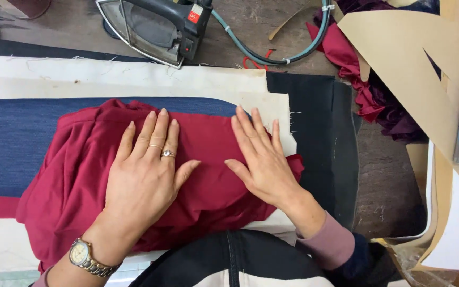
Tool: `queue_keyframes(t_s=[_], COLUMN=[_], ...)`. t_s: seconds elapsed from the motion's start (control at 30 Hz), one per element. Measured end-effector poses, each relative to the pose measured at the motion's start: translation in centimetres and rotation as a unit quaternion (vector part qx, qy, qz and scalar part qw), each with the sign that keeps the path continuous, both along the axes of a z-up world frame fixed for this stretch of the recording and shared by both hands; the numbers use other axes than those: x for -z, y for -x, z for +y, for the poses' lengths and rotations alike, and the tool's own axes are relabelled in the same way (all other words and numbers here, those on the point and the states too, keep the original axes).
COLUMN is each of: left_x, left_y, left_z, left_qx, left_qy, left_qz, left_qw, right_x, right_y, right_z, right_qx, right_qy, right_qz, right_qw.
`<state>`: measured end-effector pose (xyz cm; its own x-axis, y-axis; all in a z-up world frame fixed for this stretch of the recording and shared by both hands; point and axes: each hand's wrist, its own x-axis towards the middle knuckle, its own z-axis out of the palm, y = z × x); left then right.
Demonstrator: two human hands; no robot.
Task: Ironing and pressing a red garment using a steam iron and a wooden tailor's clapper to flatten seams.
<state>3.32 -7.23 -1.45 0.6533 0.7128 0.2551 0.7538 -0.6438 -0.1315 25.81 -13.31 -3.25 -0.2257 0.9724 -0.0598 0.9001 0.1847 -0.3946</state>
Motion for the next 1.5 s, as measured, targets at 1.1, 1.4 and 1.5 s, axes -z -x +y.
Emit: queue_keyframes(t_s=[1.1, 1.4, 1.5], left_x=[-0.3, -0.6, -1.1], left_y=[0.1, -0.4, -0.7], left_z=[0.6, 0.3, 0.0], left_qx=[-0.018, -0.015, -0.010], left_qy=[0.082, 0.048, 0.047], left_qz=[-0.146, -0.145, -0.129], left_qw=[0.986, 0.988, 0.991], right_x=[0.1, -14.1, -16.6], right_y=[4.1, -5.4, -8.1], right_z=[33.4, 18.2, 13.1], right_qx=[0.103, 0.129, 0.116], right_qy=[0.300, 0.183, 0.163], right_qz=[0.202, 0.066, 0.058], right_qw=[0.927, 0.972, 0.978])
